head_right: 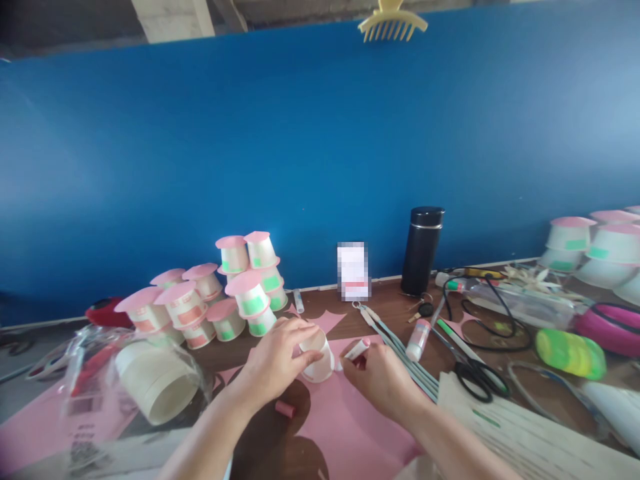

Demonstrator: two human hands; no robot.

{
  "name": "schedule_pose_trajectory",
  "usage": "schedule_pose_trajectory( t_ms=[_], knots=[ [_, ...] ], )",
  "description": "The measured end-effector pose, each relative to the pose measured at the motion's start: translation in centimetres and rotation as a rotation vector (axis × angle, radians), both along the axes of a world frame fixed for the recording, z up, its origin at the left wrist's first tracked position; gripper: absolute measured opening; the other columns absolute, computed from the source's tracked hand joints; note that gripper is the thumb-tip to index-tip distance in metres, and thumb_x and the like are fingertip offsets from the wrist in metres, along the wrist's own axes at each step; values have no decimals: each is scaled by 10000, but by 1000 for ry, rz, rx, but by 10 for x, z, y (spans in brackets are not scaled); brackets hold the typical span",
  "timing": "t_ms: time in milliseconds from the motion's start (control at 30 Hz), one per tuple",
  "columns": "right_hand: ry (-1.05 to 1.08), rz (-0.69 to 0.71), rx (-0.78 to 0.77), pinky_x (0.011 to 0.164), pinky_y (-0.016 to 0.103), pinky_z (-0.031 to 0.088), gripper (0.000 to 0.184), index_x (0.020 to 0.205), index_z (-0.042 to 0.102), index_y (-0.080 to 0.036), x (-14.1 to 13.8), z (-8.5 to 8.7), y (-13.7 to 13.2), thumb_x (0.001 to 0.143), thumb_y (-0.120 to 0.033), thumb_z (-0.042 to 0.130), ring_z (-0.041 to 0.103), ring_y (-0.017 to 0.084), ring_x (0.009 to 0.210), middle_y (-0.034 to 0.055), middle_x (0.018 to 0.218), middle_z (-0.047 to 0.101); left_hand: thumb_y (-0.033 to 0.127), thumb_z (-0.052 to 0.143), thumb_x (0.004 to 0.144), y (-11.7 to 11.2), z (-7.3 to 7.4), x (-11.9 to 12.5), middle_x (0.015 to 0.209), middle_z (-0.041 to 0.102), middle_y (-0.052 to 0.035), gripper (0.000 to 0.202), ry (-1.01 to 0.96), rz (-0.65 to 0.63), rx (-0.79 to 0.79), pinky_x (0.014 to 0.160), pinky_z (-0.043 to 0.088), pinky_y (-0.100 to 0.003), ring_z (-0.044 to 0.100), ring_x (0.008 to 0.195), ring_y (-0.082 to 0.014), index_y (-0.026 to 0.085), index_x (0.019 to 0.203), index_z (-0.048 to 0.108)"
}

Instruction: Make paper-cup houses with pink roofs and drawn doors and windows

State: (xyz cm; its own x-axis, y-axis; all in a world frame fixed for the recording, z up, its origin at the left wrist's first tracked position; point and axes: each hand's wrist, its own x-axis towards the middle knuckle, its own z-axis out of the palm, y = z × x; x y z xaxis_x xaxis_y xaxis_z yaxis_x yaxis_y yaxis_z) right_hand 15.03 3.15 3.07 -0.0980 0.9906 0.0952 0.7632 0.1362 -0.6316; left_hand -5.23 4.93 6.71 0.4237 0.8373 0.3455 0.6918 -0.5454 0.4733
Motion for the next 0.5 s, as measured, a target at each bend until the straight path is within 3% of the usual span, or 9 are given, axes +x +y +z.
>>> schedule_pose_trajectory(
  t_ms=[500],
  knots=[
    [21, -22, 30, 481, 247, 278, 242, 551, 374, -217, 3, -4, 7, 769, -276, 460, 367, 116, 506, -52, 511, 399, 362, 665, 804, 1, 2, 0, 1157, 655, 14, 288, 20, 4, -6, 815, 443, -329, 546, 1048, -230, 316, 1089, 667]
  ],
)
